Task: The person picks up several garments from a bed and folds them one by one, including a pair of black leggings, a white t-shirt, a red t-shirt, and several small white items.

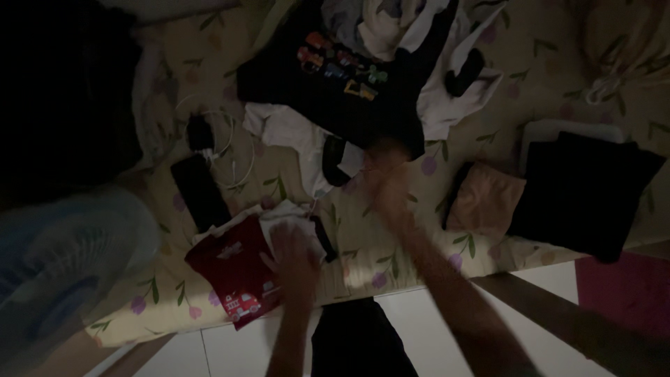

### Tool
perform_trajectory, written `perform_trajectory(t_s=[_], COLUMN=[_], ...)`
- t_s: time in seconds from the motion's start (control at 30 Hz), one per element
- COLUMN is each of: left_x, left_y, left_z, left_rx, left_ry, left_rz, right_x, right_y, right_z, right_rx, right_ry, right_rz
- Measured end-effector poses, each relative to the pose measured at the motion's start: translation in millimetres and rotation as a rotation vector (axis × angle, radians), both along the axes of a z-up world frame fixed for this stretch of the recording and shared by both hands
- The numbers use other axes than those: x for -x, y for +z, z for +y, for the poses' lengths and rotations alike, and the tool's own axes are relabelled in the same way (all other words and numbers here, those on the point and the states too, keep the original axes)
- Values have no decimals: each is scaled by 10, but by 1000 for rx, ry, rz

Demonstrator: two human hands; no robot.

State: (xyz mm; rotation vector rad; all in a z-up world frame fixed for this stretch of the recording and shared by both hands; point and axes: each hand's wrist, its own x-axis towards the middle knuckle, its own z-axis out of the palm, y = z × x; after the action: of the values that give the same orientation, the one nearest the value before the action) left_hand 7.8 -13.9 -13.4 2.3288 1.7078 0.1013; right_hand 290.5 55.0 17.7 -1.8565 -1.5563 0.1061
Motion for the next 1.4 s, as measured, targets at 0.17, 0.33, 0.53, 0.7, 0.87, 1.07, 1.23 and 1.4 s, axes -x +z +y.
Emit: perform_trajectory(t_s=[0.17,0.33,0.53,0.7,0.87,1.07,1.23,1.4], left_x=[-496,-1060,-1616,-1887,-1803,-1627,-1454,-1258], left_y=[-118,567,1388,1763,1471,1246,1636,2111], left_z=[-123,120,593,679,596,359,303,449], left_rx=[-147,-109,-69,263,437,250,558,442], left_ry=[-26,-215,-169,77,284,222,460,388], left_rz=[-349,-373,-768,-950,-1211,-1079,-1053,-1144], right_x=[-907,-1191,-910,-290,-444,-1480,-1723,-1737], right_y=[378,369,563,1085,1180,438,248,838], right_z=[882,1094,223,-443,-428,256,408,189], right_rx=[-112,70,-196,-205,-73,-81,-90,-317], right_ry=[-155,-59,35,140,312,-455,-500,-442], right_rz=[-289,-253,123,1474,513,203,358,632])
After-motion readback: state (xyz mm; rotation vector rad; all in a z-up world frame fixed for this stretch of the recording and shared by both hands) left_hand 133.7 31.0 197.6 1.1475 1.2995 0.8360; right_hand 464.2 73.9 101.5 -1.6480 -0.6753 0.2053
